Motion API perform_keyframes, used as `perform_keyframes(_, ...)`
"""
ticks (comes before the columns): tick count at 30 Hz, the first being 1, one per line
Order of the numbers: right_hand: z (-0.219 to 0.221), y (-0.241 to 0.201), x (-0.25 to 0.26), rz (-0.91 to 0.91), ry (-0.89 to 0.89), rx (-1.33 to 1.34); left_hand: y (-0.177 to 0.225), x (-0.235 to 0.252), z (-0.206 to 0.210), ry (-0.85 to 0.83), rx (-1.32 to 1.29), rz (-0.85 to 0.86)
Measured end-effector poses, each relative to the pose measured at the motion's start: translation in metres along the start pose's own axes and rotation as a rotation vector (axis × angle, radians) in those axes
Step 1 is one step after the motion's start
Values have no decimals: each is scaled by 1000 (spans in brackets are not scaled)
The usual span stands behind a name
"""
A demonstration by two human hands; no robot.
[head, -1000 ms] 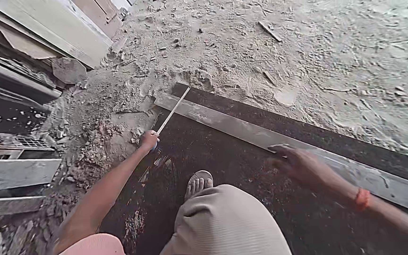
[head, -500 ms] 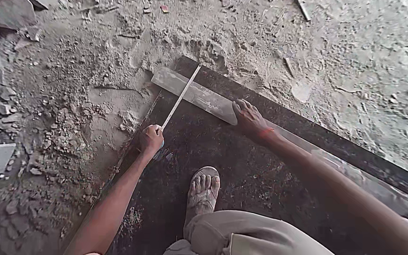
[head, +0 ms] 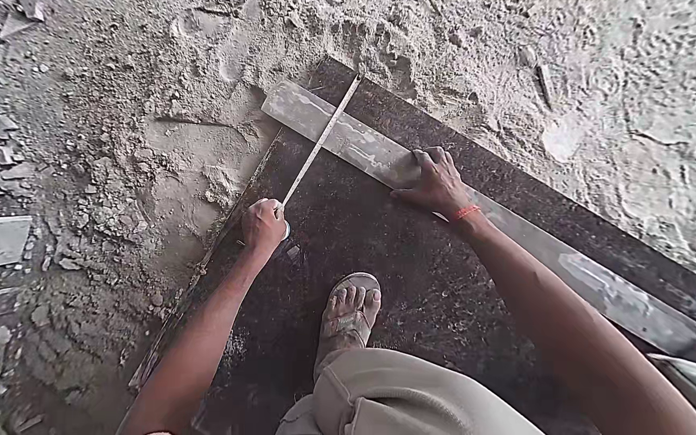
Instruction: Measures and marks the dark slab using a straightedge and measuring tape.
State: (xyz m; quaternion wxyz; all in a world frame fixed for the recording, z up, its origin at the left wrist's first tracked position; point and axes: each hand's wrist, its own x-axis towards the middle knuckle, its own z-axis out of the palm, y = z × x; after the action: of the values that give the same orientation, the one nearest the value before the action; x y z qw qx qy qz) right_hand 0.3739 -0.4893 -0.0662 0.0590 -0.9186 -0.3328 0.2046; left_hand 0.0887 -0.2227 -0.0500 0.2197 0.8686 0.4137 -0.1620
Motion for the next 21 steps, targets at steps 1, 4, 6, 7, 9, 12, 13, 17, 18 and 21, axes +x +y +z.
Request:
perform_keyframes(1,0,1,0,-8,6,3,0,0,0,4,2,4)
perform_keyframes(4,2,3,2,-29,26,-3,-2,1,1,12,12,15)
perform_keyframes(6,1,4,3,-35,27,0,-2,3,1,-3,20,15)
perform_keyframes(7,1,4,2,-37,29,3,-2,3,1,-14,27,15)
perform_keyframes(9,2,5,3,-38,34,10,-2,3,0,-16,39,17)
perform_keyframes(12,1,4,3,-22,27,2,0,4,-2,-21,54,15)
perform_keyframes(13,1,4,3,-15,24,-1,-1,4,-1,-12,61,21)
perform_keyframes(17,-2,-1,3,51,-36,3,-2,6,-4,-60,35,61)
perform_keyframes(18,-3,-2,1,53,-67,2,-4,6,-5,-106,-21,96)
perform_keyframes(21,-22,0,-23,-100,-89,-20,1,-11,-3,-312,-508,370)
